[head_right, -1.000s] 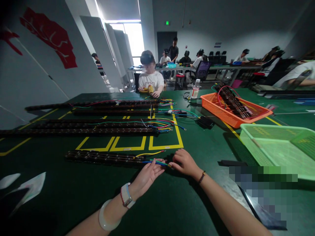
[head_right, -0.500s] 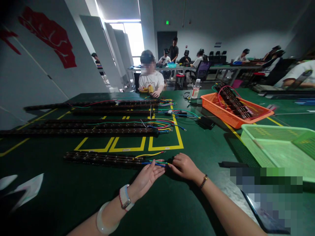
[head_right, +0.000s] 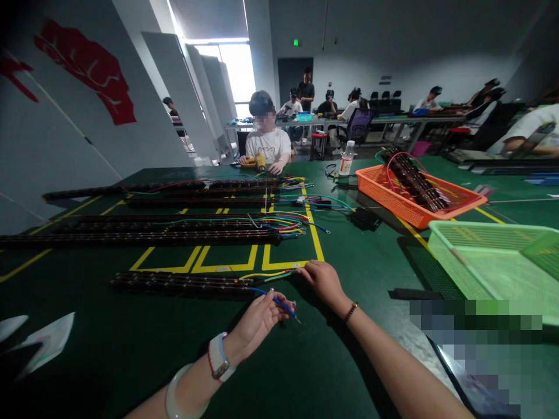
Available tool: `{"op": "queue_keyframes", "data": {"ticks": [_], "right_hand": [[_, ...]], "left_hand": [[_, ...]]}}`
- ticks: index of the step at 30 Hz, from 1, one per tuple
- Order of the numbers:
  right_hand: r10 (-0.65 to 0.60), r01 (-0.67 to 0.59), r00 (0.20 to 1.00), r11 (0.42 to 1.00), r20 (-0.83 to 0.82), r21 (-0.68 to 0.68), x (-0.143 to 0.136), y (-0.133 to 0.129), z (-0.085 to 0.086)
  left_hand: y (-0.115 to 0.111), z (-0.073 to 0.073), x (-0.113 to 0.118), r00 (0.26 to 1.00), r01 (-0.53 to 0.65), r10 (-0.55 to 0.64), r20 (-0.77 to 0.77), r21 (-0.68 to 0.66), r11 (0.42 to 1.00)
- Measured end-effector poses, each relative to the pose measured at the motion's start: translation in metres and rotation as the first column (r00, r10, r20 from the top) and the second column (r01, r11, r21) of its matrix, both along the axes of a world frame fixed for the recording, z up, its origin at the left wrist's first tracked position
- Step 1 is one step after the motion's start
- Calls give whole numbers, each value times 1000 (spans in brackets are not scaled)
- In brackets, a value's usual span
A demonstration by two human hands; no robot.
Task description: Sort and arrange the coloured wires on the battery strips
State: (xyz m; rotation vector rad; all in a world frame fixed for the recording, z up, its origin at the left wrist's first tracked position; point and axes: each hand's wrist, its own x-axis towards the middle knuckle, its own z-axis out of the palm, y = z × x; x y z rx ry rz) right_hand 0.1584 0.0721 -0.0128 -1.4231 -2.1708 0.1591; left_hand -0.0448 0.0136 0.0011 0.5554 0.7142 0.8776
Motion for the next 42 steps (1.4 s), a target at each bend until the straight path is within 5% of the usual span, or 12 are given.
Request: {"op": "queue_keyframes", "data": {"ticks": [6,17,27,31,36,42], "right_hand": [[34,-34,999,993,-2,-115,0,-4,-1],[34,-36,965,999,261,4,2,-12,-2],[24,-36,991,996,130,87,7,-22,0],[198,-209,978,935,67,285,11,-36,9],[456,-530,847,767,273,362,0,-51,15],[439,-511,854,808,280,294,-10,-52,15]], "left_hand": [[1,2,1,1000,-15,15,5,-38,999],[4,-2,-2,997,80,-79,22,-41,996],[3,1,-2,996,76,-75,45,-38,996],[3,4,-2,996,70,-67,58,-53,996],[3,5,-1,993,78,-75,93,-36,996],[3,3,-2,994,70,-67,85,-35,997]]}}
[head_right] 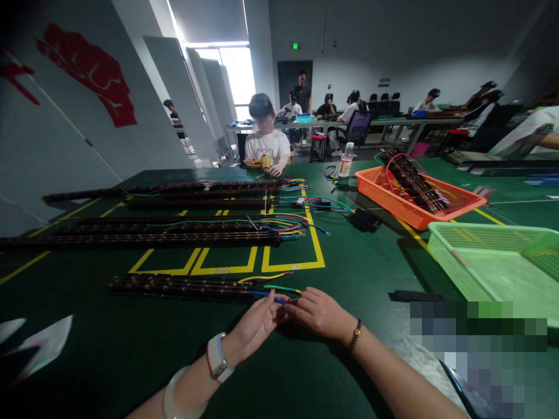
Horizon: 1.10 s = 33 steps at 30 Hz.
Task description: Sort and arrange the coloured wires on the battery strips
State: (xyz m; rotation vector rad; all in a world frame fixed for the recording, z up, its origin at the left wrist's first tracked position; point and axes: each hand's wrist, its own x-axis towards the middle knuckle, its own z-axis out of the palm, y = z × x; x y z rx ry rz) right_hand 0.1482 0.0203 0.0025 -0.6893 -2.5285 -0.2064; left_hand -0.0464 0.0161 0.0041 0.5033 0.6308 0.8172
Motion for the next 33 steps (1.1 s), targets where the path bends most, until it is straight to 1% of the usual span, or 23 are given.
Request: {"op": "queue_keyframes", "data": {"ticks": [3,6,10,13,16,19,23,26,29,31,33], "right_hand": [[-73,72,997,996,-27,-46,3,3,-2],[-128,123,991,989,-49,-87,5,7,-4],[-130,127,991,984,-13,-125,3,9,-6],[-102,103,995,987,17,-120,2,9,-5],[-78,83,996,990,45,-114,1,9,-6],[-75,82,996,988,56,-134,-1,11,-6],[-96,102,994,978,46,-180,-4,12,-9],[-124,121,992,970,2,-211,-3,14,-10],[-199,160,973,944,-113,-288,-1,22,-6],[-249,170,952,914,-178,-368,-3,33,0],[-263,152,945,878,-192,-454,-7,45,9]], "left_hand": [[1,0,-1,1000,15,-15,-1,23,1000],[0,0,-1,994,76,-73,-78,36,996],[-2,3,1,946,227,-190,-263,116,967],[-4,2,2,916,285,-215,-338,173,943],[-4,0,2,916,293,-210,-342,213,932],[-3,-1,1,920,292,-209,-333,224,930],[-4,-3,1,920,292,-208,-333,226,929],[-4,-4,2,916,300,-212,-340,232,925],[-4,-4,2,915,304,-216,-340,232,924],[-4,-3,2,913,306,-217,-345,232,923],[-4,-1,2,909,312,-217,-355,236,920]]}}
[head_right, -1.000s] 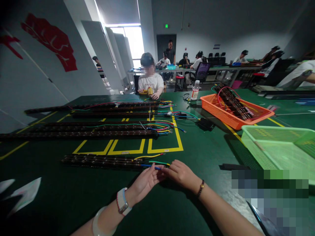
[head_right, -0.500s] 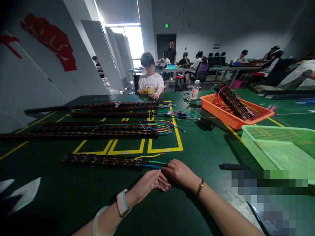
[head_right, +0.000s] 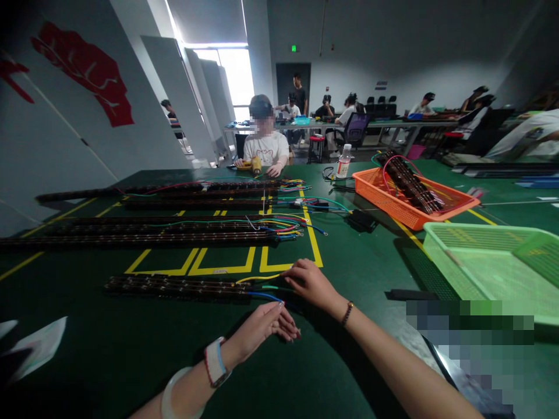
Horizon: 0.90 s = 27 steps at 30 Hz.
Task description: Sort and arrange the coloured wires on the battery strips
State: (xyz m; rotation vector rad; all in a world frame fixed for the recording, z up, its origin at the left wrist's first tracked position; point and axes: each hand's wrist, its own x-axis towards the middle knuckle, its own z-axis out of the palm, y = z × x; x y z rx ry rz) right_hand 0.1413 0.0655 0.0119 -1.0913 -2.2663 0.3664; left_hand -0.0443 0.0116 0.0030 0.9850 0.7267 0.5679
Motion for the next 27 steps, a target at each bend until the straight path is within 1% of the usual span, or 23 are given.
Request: {"op": "queue_keyframes", "data": {"ticks": [2,5,8,10,14,16,19,25,27], "right_hand": [[46,-46,999,996,-2,-74,-8,13,9],[180,-174,983,976,32,-133,-24,29,17],[321,-304,945,934,68,-188,-38,38,17],[385,-355,919,903,89,-243,-44,41,16],[445,-353,885,832,135,-429,-47,46,11],[473,-359,875,777,103,-517,-46,49,9],[500,-397,866,703,13,-591,-44,53,10],[540,-398,842,643,18,-655,-44,54,10],[542,-395,840,648,29,-651,-45,53,10]], "left_hand": [[0,2,0,1000,4,-4,-7,8,1000],[-1,4,0,1000,-9,9,-12,-2,1000],[-1,4,1,1000,-15,15,-12,-22,1000],[-1,4,1,1000,-14,13,-10,-26,1000],[-1,5,0,1000,-16,16,-11,-31,999],[-2,6,0,1000,-16,16,-9,-30,999],[-2,7,0,1000,-22,22,-1,-22,1000],[-1,-2,1,999,-16,16,28,-20,1000],[0,-5,0,999,-10,12,46,-30,999]]}}
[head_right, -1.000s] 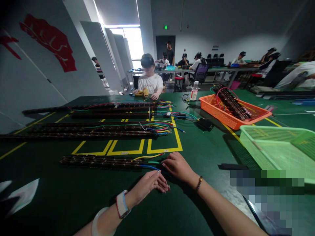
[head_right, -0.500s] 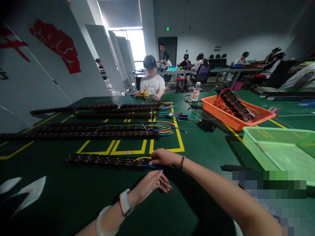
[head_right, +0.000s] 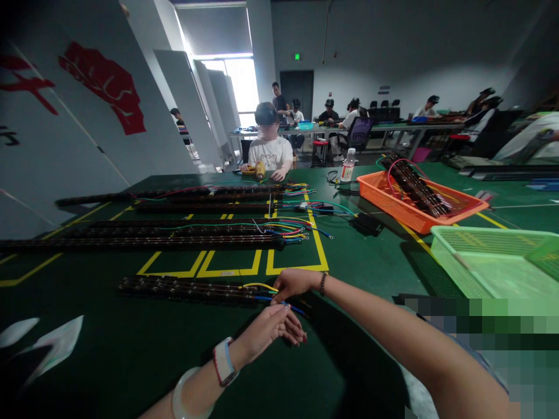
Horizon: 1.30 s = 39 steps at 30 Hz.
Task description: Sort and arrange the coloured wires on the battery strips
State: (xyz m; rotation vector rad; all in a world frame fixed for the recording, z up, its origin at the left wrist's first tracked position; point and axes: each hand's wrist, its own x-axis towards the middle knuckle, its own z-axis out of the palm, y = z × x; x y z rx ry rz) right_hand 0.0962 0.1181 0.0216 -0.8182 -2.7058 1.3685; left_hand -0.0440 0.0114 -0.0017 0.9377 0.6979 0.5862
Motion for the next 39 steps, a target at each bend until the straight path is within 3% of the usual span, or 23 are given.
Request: {"op": "queue_keyframes", "data": {"ticks": [3,6,9,12,15,18,23,29,32,34,36,39], "right_hand": [[-25,21,999,995,45,100,-1,-4,1],[-54,8,989,949,138,315,-3,-10,5],[-70,-80,969,820,237,567,-6,-20,11],[-78,-206,938,659,338,724,-10,-33,13],[-116,-267,916,538,384,800,-15,-45,11],[-153,-285,910,446,385,849,-19,-56,8],[-241,-323,878,341,414,883,-31,-75,5],[-379,-325,838,233,393,917,-38,-91,-11],[-376,-277,862,212,339,937,-33,-96,-21],[-360,-236,881,229,307,944,-28,-97,-20],[-324,-196,899,305,295,932,-22,-95,-12],[-264,-103,927,507,268,856,-9,-83,12]], "left_hand": [[0,-1,-2,999,-2,3,38,-36,999],[0,0,-4,992,-9,22,121,-113,994],[1,2,-5,974,-12,58,218,-208,978],[3,5,-5,938,-85,186,292,-328,941],[3,9,-4,874,-245,395,285,-443,862],[2,12,-3,829,-373,516,216,-473,798],[0,7,-3,818,-478,568,95,-439,761],[-1,3,0,770,-543,632,89,-430,721],[-2,5,2,759,-555,644,95,-423,716],[-2,6,3,763,-548,639,98,-426,720],[-1,7,3,772,-540,628,96,-421,728],[0,7,3,798,-511,593,108,-398,762]]}}
